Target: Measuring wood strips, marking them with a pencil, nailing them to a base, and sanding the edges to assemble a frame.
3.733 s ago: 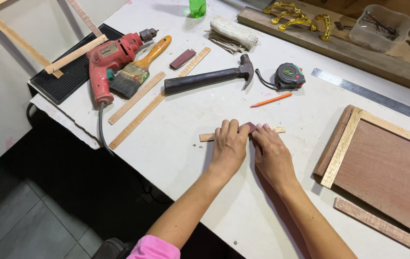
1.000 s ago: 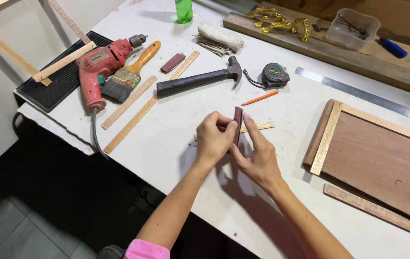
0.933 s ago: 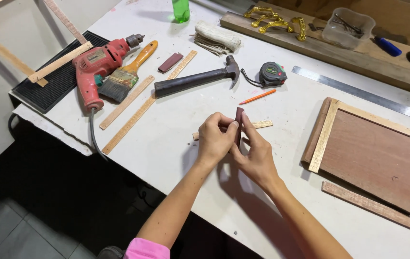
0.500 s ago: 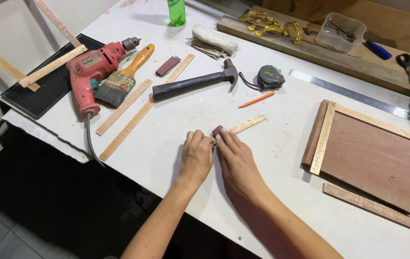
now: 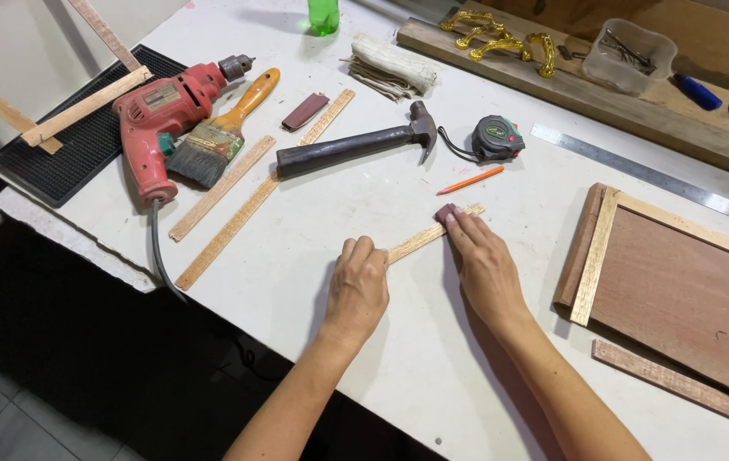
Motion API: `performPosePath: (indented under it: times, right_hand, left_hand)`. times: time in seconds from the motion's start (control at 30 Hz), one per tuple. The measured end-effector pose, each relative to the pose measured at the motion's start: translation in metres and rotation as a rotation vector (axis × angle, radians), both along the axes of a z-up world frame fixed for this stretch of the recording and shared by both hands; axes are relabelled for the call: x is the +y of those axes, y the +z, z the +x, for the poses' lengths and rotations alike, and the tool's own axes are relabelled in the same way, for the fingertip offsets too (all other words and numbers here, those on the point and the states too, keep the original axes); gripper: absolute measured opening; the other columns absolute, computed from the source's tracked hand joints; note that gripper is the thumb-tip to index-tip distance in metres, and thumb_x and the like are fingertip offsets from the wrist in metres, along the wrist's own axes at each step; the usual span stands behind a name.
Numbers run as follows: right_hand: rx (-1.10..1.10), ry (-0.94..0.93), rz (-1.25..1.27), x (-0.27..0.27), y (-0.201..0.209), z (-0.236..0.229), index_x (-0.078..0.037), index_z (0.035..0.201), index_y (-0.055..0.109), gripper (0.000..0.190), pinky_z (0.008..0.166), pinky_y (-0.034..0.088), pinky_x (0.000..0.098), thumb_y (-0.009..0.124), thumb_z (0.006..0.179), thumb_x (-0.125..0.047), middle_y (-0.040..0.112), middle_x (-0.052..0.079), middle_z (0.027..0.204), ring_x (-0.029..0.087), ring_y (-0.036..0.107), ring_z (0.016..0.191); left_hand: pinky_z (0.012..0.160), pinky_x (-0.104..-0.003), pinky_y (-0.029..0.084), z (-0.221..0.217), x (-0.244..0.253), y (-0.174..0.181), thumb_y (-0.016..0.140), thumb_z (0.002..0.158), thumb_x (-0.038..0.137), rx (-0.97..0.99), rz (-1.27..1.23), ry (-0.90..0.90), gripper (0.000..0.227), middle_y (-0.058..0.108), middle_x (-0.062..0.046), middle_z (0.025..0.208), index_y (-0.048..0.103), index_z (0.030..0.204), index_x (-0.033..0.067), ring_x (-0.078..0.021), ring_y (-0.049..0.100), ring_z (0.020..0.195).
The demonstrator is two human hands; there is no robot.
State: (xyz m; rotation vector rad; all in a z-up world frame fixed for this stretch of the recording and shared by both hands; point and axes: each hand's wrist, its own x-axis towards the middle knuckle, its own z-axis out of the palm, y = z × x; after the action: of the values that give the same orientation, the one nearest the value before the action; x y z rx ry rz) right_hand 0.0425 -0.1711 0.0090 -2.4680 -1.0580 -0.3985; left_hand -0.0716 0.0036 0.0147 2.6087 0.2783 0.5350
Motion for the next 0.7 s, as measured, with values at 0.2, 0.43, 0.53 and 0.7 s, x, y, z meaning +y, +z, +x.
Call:
performPosePath:
  times: [0.2, 0.43, 0.53, 0.7]
  right_hand:
    - [0.156, 0.007, 0.177, 0.001, 0.014, -0.003, -0.002, 0.144, 0.056, 0.050, 0.116, 0.043, 0.0430, 0.058, 0.094, 0.006, 0.051, 0.020, 0.152, 0.037, 0.052, 0.137]
    - [0.066, 0.165, 0.090, 0.031, 0.011, -0.039, 0.001, 0.144, 0.051, 0.057, 0.107, 0.042, 0.0465, 0.060, 0.088, 0.003, 0.049, 0.019, 0.151, 0.038, 0.047, 0.138]
    - [0.040, 0.147, 0.077, 0.026, 0.007, -0.028, -0.001, 0.144, 0.053, 0.061, 0.110, 0.043, 0.0450, 0.060, 0.084, 0.005, 0.051, 0.017, 0.151, 0.037, 0.049, 0.139]
    - [-0.020, -0.030, -0.030, -0.001, -0.004, 0.007, -0.003, 0.146, 0.053, 0.065, 0.113, 0.042, 0.0435, 0.053, 0.083, 0.014, 0.052, 0.016, 0.152, 0.034, 0.050, 0.140]
  left_hand:
    - [0.077, -0.033, 0.054, 0.005, -0.002, -0.001, 0.068, 0.089, -0.002, 0.027, 0.046, 0.005, 0.009, 0.062, -0.008, 0.089, 0.073, 0.096, -0.0028, -0.0202, 0.058, 0.087]
    - [0.081, -0.038, 0.052, 0.020, -0.003, 0.012, 0.064, 0.084, -0.008, -0.065, 0.054, -0.005, 0.017, 0.063, -0.007, 0.092, 0.075, 0.093, 0.0020, -0.0247, 0.059, 0.094]
    - [0.081, -0.040, 0.051, 0.025, 0.000, 0.014, 0.063, 0.083, -0.009, -0.069, 0.032, -0.010, 0.019, 0.063, -0.007, 0.093, 0.074, 0.092, 0.0028, -0.0255, 0.060, 0.095]
    - [0.081, -0.038, 0.052, 0.028, 0.004, 0.013, 0.063, 0.086, -0.007, -0.015, 0.033, 0.007, 0.018, 0.064, -0.007, 0.094, 0.075, 0.097, 0.0016, -0.0243, 0.059, 0.094]
